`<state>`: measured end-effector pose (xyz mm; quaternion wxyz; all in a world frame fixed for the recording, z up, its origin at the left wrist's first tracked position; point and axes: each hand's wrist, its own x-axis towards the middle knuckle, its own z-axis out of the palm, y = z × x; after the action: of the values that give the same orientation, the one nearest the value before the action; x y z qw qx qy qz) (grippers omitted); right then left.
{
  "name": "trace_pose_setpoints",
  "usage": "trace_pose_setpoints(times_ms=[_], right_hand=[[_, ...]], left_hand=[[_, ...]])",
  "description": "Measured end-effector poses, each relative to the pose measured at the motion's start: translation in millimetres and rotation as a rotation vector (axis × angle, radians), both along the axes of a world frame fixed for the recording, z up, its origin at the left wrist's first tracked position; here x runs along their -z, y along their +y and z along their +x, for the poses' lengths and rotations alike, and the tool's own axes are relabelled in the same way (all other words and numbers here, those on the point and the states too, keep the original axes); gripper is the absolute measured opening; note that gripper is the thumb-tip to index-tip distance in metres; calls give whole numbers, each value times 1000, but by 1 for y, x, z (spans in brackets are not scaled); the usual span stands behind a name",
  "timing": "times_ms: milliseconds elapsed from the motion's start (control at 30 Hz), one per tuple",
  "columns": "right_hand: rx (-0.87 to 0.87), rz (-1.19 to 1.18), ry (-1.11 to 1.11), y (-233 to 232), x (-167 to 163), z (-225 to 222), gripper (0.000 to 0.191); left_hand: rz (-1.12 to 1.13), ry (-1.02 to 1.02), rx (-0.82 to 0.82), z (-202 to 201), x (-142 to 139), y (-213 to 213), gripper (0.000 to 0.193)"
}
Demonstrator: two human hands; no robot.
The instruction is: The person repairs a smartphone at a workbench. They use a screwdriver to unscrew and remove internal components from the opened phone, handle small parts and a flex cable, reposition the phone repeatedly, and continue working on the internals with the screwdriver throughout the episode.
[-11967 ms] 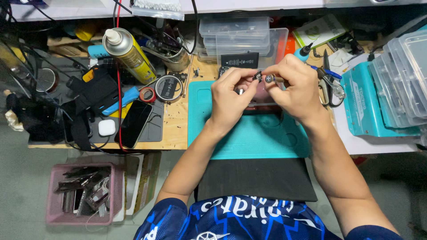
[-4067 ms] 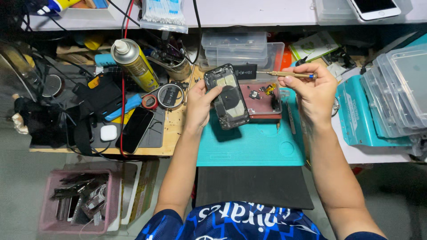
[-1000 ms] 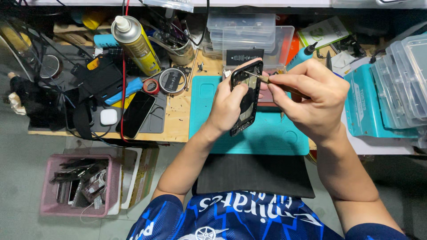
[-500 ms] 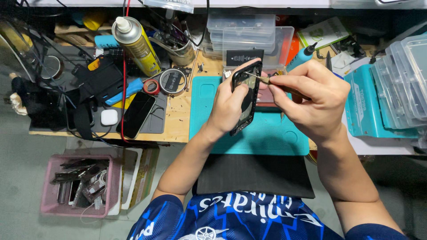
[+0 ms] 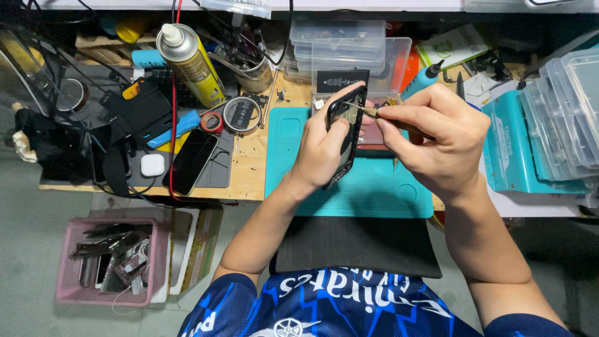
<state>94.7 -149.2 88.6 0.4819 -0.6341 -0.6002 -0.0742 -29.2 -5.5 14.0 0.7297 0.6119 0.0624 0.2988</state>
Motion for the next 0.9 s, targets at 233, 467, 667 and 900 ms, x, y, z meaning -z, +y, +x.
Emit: trace_pose_setpoints(times_ms=[233,467,667,900], right_hand=[[13,4,-15,0,-1,-1,18],[7,9,-15,-1,-2,-1,19],[-4,21,-46,-1,-3,-3,22],[8,27,-123,0,-2,-5,24]], left_hand=[[57,16,-36,0,-2,-1,50],[-61,9,14,1,1,0,49],[-324,-52,162,4,-1,6,45],[-463,-86,262,0,-9,6,45]])
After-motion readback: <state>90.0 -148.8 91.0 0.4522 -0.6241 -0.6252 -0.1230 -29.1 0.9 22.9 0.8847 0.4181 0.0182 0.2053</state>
